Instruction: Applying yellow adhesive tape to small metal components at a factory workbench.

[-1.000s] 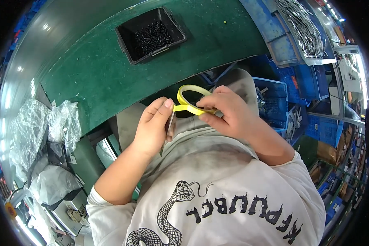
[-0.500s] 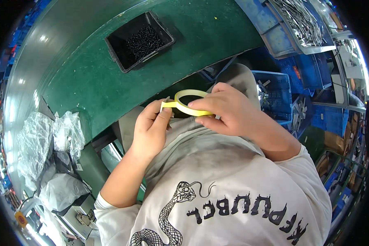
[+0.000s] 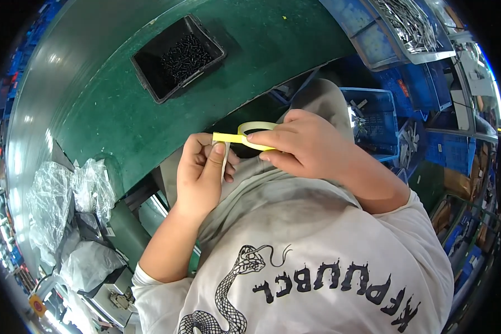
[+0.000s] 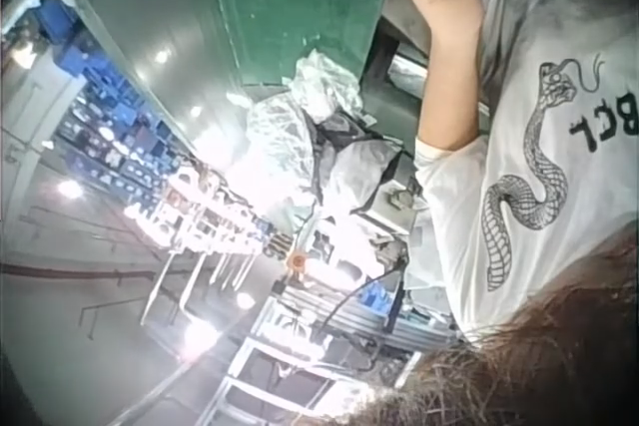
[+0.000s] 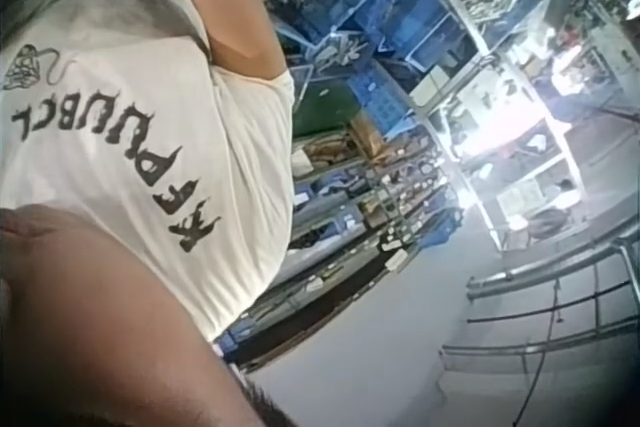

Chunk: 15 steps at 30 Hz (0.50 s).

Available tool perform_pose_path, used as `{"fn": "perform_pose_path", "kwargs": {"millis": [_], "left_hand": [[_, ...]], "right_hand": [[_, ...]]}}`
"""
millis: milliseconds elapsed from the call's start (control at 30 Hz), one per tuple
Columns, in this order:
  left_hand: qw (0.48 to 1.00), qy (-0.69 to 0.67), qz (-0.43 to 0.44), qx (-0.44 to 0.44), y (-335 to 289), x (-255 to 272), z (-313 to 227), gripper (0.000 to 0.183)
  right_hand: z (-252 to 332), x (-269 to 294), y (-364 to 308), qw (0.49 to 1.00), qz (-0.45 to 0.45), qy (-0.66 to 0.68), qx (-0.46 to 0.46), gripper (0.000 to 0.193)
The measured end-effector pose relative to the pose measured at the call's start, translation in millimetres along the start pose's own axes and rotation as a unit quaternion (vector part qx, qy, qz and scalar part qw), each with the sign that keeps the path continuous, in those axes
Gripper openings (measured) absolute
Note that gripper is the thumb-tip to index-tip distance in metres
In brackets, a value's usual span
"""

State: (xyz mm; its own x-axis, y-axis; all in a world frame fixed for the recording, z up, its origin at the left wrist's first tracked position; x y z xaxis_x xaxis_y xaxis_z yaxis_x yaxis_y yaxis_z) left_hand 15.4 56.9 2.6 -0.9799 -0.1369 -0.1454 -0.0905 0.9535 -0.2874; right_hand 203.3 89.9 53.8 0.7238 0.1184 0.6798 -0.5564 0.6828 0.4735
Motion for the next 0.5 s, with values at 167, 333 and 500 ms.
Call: {"fn": "perform_pose_path", "kwargs": {"millis": [167,333,500], "left_hand": [[0.999,0.023,-0.016,0.017,-3.4,-5.2,-8.4,0.029],[0.998,0.016,-0.058,-0.029,-1.4,-0.2,-4.9,0.036],[0.984,0.129,-0.062,-0.109,-0.1,3.0,-4.6,0.031]], "right_hand": [[-0.8,-1.3,1.1,1.000,-0.009,0.021,-0.009,0.036],[1.2,-2.4,3.0,0.999,0.003,0.033,-0.021,0.034],[4.5,-1.7,6.9,0.999,-0.015,0.045,-0.016,0.035]]}}
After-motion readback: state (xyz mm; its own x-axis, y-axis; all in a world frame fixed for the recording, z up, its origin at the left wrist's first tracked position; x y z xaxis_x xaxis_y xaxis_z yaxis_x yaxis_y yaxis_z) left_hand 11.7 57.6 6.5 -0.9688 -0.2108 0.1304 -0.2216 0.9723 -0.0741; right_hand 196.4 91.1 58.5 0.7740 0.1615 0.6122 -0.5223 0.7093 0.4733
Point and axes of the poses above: each hand's wrist, its own y-axis towards the middle knuckle, its own x-axis out of the back of the hand, z = x × y, the point moved 5 cm from there along y, towards the middle knuckle, and after that the axes turned 14 degrees about -z, right-handed, at the moved point
